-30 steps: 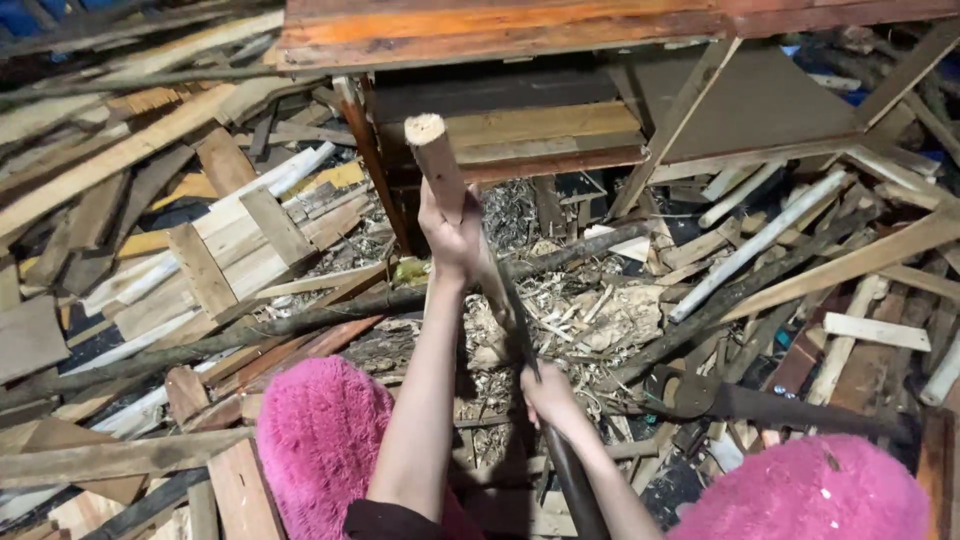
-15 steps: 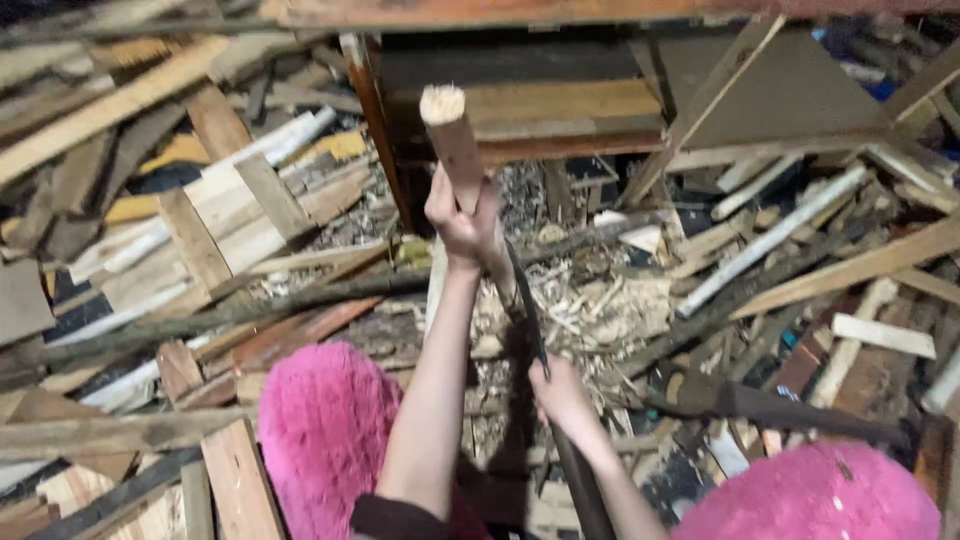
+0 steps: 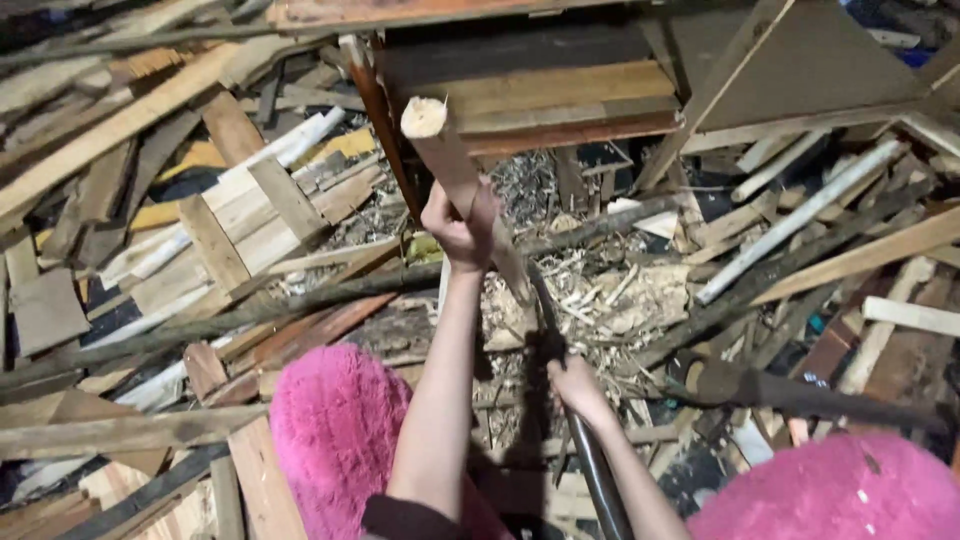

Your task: Whittling a wooden stick with a knife while sitting on the floor

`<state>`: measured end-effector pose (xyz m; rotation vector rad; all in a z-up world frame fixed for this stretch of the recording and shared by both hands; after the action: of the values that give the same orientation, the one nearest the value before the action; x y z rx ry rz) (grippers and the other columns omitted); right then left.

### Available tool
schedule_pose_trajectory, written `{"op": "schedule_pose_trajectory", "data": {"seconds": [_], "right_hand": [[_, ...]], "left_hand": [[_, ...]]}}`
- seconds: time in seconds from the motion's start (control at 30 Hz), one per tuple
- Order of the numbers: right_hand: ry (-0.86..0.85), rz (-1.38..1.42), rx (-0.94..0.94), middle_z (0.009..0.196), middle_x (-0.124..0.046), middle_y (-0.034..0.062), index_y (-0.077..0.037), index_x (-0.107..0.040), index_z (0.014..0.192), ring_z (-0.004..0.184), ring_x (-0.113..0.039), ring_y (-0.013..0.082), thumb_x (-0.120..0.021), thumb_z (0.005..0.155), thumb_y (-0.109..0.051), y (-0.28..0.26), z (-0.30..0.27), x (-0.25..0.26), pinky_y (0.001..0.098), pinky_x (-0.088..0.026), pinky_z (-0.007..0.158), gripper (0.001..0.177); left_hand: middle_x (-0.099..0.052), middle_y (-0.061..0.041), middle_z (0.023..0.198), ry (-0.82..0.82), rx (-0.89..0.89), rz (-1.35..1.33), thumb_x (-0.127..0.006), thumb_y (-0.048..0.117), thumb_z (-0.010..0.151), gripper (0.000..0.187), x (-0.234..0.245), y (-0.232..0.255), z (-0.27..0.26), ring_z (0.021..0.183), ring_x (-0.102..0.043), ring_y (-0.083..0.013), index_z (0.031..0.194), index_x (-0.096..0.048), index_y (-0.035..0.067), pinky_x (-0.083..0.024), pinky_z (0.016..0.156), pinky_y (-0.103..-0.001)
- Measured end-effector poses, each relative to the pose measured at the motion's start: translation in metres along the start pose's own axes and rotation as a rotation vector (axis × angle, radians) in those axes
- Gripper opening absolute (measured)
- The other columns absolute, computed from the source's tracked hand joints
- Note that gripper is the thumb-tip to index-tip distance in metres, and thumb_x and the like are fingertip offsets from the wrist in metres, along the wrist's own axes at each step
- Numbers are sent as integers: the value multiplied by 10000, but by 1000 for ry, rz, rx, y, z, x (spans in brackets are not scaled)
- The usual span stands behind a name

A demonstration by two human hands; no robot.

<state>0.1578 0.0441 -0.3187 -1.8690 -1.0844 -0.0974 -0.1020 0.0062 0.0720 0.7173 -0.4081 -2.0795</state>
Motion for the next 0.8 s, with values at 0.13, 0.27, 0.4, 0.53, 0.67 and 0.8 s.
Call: {"op": "schedule_pose_trajectory", "data": {"seconds": [0.13, 0.27, 0.4, 0.53, 0.67, 0.8], "right_hand": [[12, 137, 273, 343, -537, 116, -74, -606, 516, 339, -605, 261, -485, 984, -232, -151, -127, 58, 337, -505, 481, 508], [-55, 107, 272, 392, -559, 152, -38, -601, 638, 362, -615, 266, -481, 974, -251, -125, -99, 34, 337, -495, 430, 416], [-5, 194, 44, 443, -582, 125, -46, -628, 608, 356, -618, 247, -526, 895, -290, 4, 4, -13, 355, -510, 347, 390], [-19, 94, 58, 409, -588, 123, -79, -630, 550, 346, -628, 242, -511, 894, -336, -39, -28, 4, 335, -497, 340, 446], [-39, 166, 274, 371, -559, 145, -57, -590, 656, 304, -592, 242, -475, 996, -230, -140, -123, 44, 313, -471, 349, 399], [-48, 61, 162, 457, -604, 165, -30, -647, 781, 374, -643, 254, -479, 968, -265, -52, -37, -2, 367, -530, 364, 344]], "left_hand": [[-576, -78, 580, 12, 21, 61, -793, 154, 792, 242, 1, 17, -7, 547, -625, -240, 639, -607, 127, -466, 581, -289], [-659, -71, 608, -29, 15, 15, -748, 203, 822, 174, -3, 13, -4, 531, -681, -209, 683, -701, 110, -540, 558, -275], [-694, -49, 635, -49, -2, -25, -695, 194, 842, 177, -2, 9, -6, 556, -691, -191, 686, -677, 113, -542, 585, -289], [-661, -74, 680, -49, -95, -60, -732, 244, 888, 198, -10, 28, 3, 642, -649, -146, 766, -655, 107, -519, 644, -294], [-556, -91, 559, 2, 12, 87, -738, 109, 830, 175, 3, 31, 6, 528, -615, -188, 690, -637, 77, -489, 594, -265], [-640, -44, 522, 21, 47, 74, -742, 153, 858, 215, 13, 10, 5, 504, -666, -160, 692, -621, 91, -521, 588, -264]]}}
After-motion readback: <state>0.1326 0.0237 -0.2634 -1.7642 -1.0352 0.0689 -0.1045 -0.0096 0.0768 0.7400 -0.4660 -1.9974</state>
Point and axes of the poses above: each hand's wrist, its own z-axis towards the middle knuckle, its own x-axis out of the back of the hand, y = z × x, the point moved 10 cm from there along z, towards the middle knuckle
